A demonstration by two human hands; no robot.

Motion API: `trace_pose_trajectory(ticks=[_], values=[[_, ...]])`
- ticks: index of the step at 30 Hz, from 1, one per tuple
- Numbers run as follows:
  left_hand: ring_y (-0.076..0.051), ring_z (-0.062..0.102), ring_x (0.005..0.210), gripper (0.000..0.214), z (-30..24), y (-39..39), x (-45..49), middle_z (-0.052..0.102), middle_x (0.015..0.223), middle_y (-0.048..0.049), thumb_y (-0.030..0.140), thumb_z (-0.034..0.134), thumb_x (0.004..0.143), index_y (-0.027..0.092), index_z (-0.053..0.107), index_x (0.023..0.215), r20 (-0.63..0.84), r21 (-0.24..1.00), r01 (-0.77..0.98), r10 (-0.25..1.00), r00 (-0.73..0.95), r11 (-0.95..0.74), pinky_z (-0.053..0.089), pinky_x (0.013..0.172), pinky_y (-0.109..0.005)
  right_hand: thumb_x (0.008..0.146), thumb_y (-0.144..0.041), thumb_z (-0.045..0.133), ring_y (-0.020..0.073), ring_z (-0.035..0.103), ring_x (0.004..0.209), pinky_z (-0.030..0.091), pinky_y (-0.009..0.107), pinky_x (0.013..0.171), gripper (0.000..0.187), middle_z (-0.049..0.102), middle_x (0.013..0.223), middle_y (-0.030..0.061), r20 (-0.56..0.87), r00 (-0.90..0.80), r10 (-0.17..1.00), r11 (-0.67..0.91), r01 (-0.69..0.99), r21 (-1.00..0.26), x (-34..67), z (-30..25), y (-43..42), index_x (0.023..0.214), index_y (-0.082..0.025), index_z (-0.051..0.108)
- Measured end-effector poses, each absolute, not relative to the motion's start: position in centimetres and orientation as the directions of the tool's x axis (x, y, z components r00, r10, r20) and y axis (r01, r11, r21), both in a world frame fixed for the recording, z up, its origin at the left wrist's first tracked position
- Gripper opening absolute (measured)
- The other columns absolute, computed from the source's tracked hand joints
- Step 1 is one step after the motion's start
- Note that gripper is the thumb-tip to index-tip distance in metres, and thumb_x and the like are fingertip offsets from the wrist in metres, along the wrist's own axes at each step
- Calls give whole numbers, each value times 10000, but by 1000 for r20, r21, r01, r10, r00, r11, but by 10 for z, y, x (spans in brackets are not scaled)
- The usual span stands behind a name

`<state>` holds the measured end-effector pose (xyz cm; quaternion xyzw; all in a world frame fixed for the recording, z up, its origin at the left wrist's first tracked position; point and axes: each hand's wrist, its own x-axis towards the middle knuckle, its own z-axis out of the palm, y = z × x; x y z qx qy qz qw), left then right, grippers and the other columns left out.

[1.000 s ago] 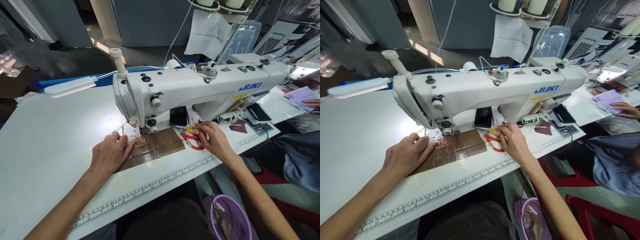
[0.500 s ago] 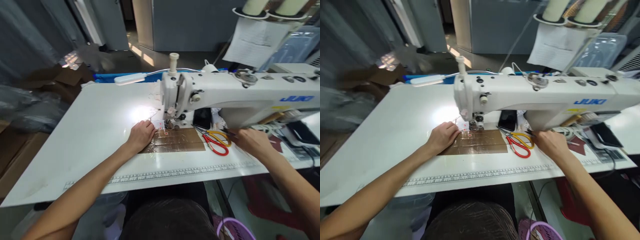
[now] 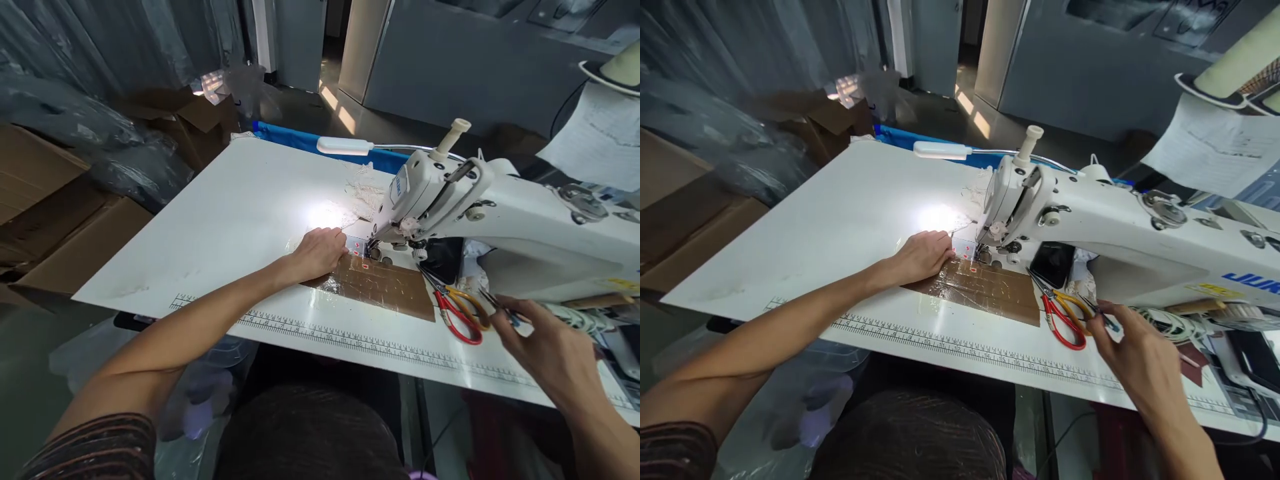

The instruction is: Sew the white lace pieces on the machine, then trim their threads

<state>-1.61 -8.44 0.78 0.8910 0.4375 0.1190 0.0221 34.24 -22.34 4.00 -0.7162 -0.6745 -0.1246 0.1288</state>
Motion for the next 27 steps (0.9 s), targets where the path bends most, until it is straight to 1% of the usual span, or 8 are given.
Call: trace_pose_trajectory(ticks=[4, 6, 8, 11, 15, 18, 23, 27], values=[[-142, 476, 650, 280, 15, -86, -23, 592, 819, -59, 272, 389, 999, 160, 516, 775, 117, 334, 726, 790, 602, -602, 296, 570, -290, 928, -515, 442, 175, 559, 484, 423, 290, 461, 282, 665, 686, 30, 158, 40, 987, 61, 806, -589, 282, 37, -220, 932, -245, 522], [-141, 486, 661, 281, 15, -85, -25, 601, 824, -56, 289, 403, 987, 168, 503, 754, 92, 420, 703, 798, 596, -574, 299, 571, -286, 984, -477, 375, 163, 566, 535, 450, 282, 504, 296, 666, 733, 37, 94, -53, 994, 104, 722, -684, 251, 27, -209, 1005, -219, 520], [-139, 492, 665, 277, 14, -83, -25, 610, 816, -49, 301, 428, 969, 172, 499, 733, 69, 489, 694, 817, 572, -528, 305, 578, -284, 1006, -443, 350, 180, 620, 660, 481, 289, 600, 330, 678, 802, 53, 126, -146, 981, 192, 750, -633, 222, 17, -195, 1107, -195, 543], [-136, 498, 663, 255, 13, -79, -27, 619, 794, -39, 307, 468, 936, 172, 527, 728, 34, 567, 686, 846, 533, -455, 311, 583, -281, 1022, -409, 318, 205, 637, 752, 453, 300, 619, 410, 684, 896, 79, 204, -243, 948, 303, 883, -359, 191, 5, -174, 1193, -191, 619], [-139, 503, 666, 244, 12, -77, -27, 621, 773, -37, 318, 482, 919, 167, 575, 751, 20, 609, 675, 859, 512, -416, 319, 587, -280, 1008, -366, 383, 182, 587, 637, 307, 290, 478, 409, 664, 1006, 114, 285, -209, 936, 198, 978, 67, 171, -1, -154, 1289, -170, 606], [-147, 519, 690, 240, 10, -78, -27, 632, 790, -46, 322, 486, 915, 163, 598, 775, 14, 614, 673, 858, 514, -413, 321, 593, -280, 1005, -317, 410, 150, 551, 596, 231, 282, 465, 373, 660, 1041, 111, 252, -221, 942, 174, 965, 199, 162, -3, -146, 1294, -181, 603], [-153, 541, 728, 233, 11, -74, -28, 652, 832, -57, 315, 492, 920, 154, 618, 808, 8, 611, 668, 846, 532, -426, 342, 613, -276, 1007, -330, 383, 148, 545, 605, 208, 282, 490, 353, 677, 1005, 89, 301, -203, 932, 196, 979, 52, 158, -6, -145, 1207, -202, 645], [-157, 554, 731, 211, 26, -82, -32, 659, 872, -76, 282, 506, 933, 140, 637, 848, -38, 536, 666, 773, 633, -519, 360, 629, -282, 966, -488, 435, 150, 511, 575, 319, 262, 521, 397, 630, 751, 37, 256, -27, 966, 126, 917, -379, 168, -7, -161, 1081, -171, 645]])
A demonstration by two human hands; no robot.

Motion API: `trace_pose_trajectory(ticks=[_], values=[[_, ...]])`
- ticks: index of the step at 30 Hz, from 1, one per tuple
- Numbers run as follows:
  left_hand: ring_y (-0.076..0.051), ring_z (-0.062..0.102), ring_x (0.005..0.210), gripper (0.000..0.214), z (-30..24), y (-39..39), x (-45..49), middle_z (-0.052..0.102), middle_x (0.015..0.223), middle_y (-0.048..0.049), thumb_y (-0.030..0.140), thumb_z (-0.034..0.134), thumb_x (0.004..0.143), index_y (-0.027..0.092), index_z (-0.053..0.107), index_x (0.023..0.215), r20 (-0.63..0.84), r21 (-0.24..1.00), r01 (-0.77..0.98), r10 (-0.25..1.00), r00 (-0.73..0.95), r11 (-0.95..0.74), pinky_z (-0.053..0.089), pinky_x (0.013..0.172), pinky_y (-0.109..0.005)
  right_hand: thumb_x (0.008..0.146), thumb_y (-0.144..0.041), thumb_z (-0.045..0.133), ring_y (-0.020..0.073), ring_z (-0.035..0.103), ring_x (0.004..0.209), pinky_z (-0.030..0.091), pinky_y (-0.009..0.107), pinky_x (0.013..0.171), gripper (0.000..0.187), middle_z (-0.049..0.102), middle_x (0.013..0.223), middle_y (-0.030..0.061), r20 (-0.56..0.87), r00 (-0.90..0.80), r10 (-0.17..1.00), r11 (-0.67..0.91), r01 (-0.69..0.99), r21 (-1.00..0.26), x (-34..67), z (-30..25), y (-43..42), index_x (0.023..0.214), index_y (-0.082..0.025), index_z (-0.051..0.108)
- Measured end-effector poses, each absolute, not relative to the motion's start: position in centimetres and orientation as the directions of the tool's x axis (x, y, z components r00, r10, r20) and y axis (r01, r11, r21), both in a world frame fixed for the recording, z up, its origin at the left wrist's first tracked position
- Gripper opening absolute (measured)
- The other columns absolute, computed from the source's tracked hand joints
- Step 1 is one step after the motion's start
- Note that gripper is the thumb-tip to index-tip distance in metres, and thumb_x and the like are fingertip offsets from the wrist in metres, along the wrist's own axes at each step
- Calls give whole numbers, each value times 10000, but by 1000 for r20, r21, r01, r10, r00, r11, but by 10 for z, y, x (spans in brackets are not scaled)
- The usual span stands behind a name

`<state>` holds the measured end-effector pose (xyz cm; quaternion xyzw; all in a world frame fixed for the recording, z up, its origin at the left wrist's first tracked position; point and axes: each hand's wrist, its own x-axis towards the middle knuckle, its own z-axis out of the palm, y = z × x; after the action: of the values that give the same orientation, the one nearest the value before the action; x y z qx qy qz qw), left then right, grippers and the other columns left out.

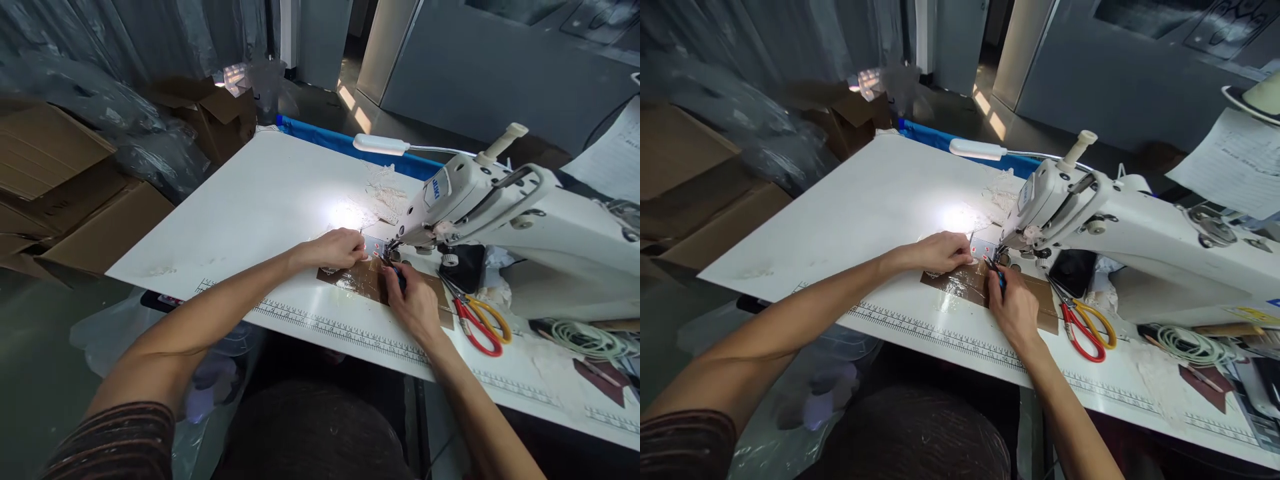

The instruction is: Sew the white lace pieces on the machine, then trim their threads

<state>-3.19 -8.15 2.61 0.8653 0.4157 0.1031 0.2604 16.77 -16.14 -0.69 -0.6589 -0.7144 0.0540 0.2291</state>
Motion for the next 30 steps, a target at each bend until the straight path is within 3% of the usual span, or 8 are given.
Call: trace_pose_trajectory(ticks=[3, 5, 7, 10, 14, 18, 23, 30], values=[[-152, 564, 708, 219, 36, -120, -34, 661, 861, -82, 252, 493, 965, 126, 629, 848, -90, 493, 577, 621, 778, -651, 397, 626, -277, 882, -625, 516, 120, 396, 494, 327, 244, 484, 453, 434, 550, -46, 143, 65, 988, 48, 740, -670, 181, -7, -183, 772, -190, 572], [-136, 575, 673, 179, 36, -160, -36, 662, 834, -76, 200, 523, 961, 110, 620, 839, -64, 465, 498, 533, 844, -732, 440, 656, -276, 889, -652, 476, 112, 354, 486, 304, 239, 456, 510, 370, 528, -51, 132, 113, 985, 22, 670, -742, 191, -7, -198, 635, -210, 463], [-149, 598, 706, 99, 33, -203, -41, 676, 844, -73, 148, 594, 916, 120, 624, 826, -1, 403, 363, 396, 918, -840, 474, 737, -300, 910, -656, 425, 118, 373, 485, 311, 240, 447, 532, 400, 524, -38, 126, 167, 978, -15, 657, -754, 199, -6, -212, 637, -203, 483], [-203, 645, 932, 243, 29, -250, -57, 690, 1069, -103, 360, 662, 895, 142, 629, 996, 153, 437, 194, 285, 946, -878, 500, 868, -321, 929, -643, 397, 146, 458, 502, 359, 250, 450, 538, 508, 573, -2, 127, 165, 978, -17, 673, -740, 206, -4, -225, 844, -168, 634], [-253, 571, 1196, 417, 25, -265, -80, 604, 1305, -121, 402, 669, 884, 159, 566, 1207, 274, 466, 357, 515, 812, -810, 463, 1025, -389, 958, -571, 389, 196, 601, 654, 480, 286, 570, 500, 634, 740, 52, 228, 95, 969, 91, 721, -687, 210, 1, -229, 1113, -176, 654], [-315, 535, 1227, 431, 10, -251, -81, 573, 1332, -158, 414, 604, 922, 140, 547, 1250, 355, 411, 644, 764, 539, -645, 434, 1040, -534, 962, -499, 407, 231, 677, 752, 535, 315, 663, 429, 702, 812, 68, 232, 60, 971, 101, 777, -621, 224, -5, -232, 1108, -196, 673], [-296, 586, 1049, 550, -10, -237, -48, 644, 1135, -115, 584, 705, 786, 155, 617, 1117, 345, 483, 662, 819, 458, -574, 501, 902, -473, 944, -416, 437, 220, 692, 659, 539, 299, 598, 360, 740, 849, 86, 274, -49, 960, 205, 790, -577, 249, -29, -237, 1048, -169, 678], [-229, 586, 912, 405, -15, -232, -28, 631, 1019, -69, 422, 789, 754, 172, 603, 1013, 367, 507, 702, 862, 350, -500, 480, 781, -380, 931, -409, 467, 210, 679, 554, 533, 275, 514, 327, 752, 785, 75, 310, -130, 942, 302, 736, -607, 262, -51, -235, 1060, -212, 695]])
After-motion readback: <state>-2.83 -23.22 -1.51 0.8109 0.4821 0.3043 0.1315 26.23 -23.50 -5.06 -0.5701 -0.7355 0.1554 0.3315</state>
